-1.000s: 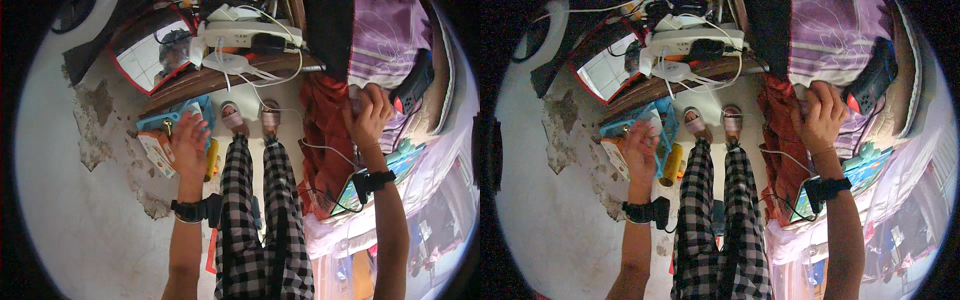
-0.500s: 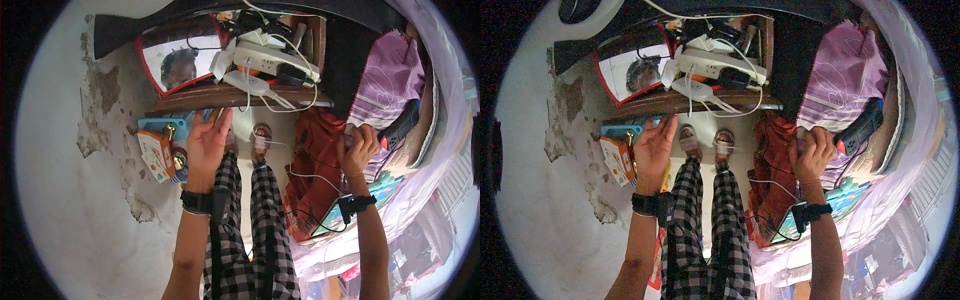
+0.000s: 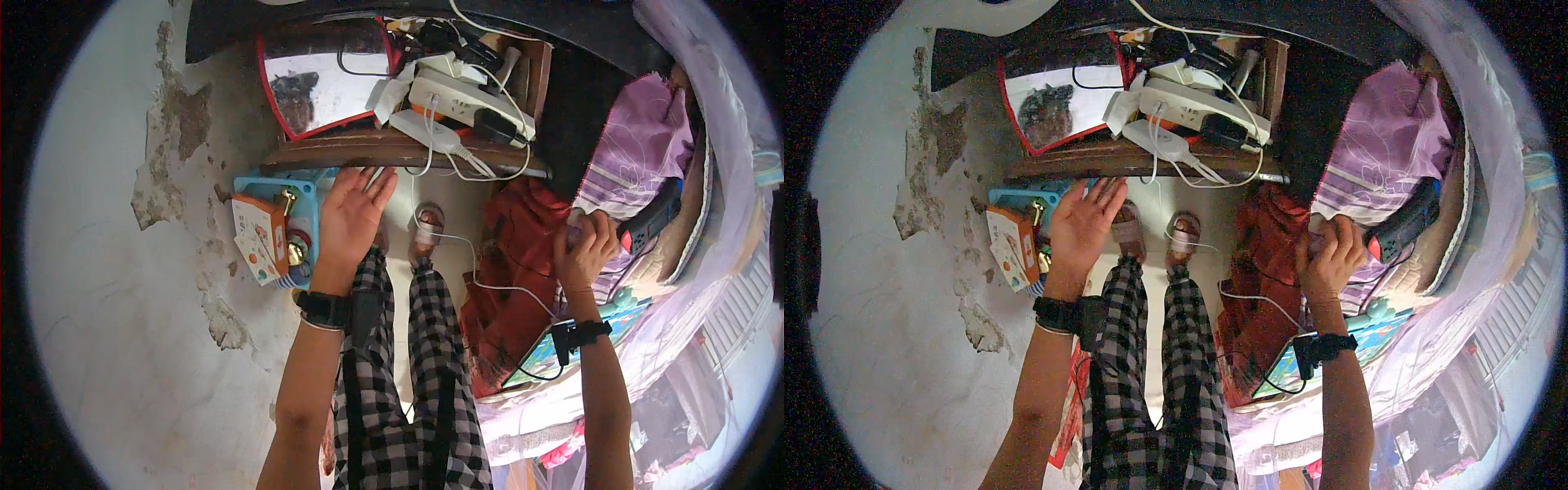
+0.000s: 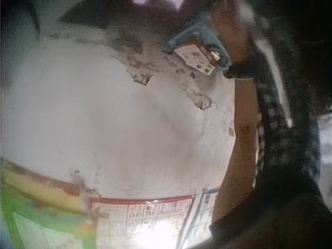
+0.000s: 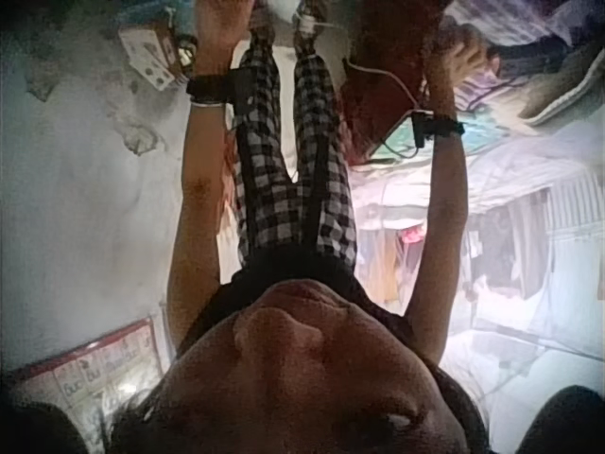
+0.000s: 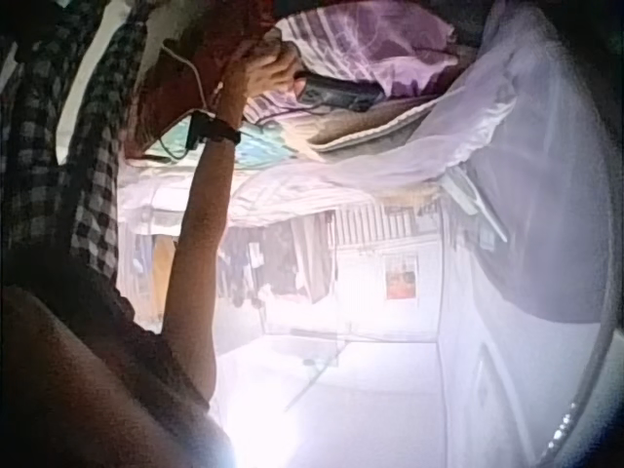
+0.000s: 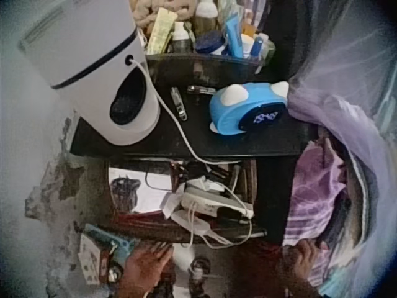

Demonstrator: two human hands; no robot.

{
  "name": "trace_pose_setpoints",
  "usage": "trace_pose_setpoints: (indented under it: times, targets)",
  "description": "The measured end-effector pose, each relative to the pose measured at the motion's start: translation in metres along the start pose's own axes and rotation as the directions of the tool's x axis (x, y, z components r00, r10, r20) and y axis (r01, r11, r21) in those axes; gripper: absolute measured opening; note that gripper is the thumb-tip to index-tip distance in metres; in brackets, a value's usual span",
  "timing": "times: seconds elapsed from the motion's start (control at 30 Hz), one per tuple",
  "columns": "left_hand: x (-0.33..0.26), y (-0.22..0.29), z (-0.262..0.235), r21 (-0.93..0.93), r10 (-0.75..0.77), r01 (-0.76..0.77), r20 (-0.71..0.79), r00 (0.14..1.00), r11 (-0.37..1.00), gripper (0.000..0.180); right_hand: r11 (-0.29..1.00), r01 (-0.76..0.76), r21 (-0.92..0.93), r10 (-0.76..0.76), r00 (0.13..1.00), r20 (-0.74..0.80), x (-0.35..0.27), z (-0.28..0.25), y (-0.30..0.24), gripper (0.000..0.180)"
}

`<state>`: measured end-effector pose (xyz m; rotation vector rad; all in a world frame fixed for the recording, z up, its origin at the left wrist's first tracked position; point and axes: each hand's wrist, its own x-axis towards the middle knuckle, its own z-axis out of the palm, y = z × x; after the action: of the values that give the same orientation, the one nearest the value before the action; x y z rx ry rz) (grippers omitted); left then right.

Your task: The person handles a handheld game console and a plastic bag before taking two headlamps to a counter to disassemble and clean them.

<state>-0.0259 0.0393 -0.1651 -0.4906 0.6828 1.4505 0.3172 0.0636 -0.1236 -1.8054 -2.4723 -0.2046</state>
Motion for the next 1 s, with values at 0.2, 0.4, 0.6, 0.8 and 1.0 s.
trace_pose_setpoints:
  times: [0.2,0.4,0.6,0.8,1.0]
  targets:
    - [-0.009,0.044,-0.005,0.921,0.503,-0.012,-0.201,0.841,0.390,0.016,0.999,0.017,0.052,-0.017,1.000,0.007,-0.003,0.000,0.005,0.039]
    - [0.064,0.142,0.004,0.622,0.449,-0.145,0.690,0.568,-0.770,0.025,0.997,-0.012,0.081,0.011,1.000,0.014,-0.002,0.001,0.003,0.040]
    - [0.099,0.141,0.025,0.768,0.486,0.249,0.093,0.869,-0.591,0.033,0.997,-0.010,0.073,0.012,0.999,-0.032,0.001,0.000,0.004,0.034]
    - [0.041,0.116,0.041,0.951,0.622,-0.160,-0.041,0.782,0.263,0.017,0.997,-0.025,0.077,0.025,1.000,0.002,-0.004,-0.001,0.012,0.035]
    - [-0.027,0.147,0.023,0.849,0.438,-0.173,-0.075,0.896,0.499,0.011,0.995,-0.026,0.099,0.028,1.000,-0.013,-0.004,0.002,0.010,0.036]
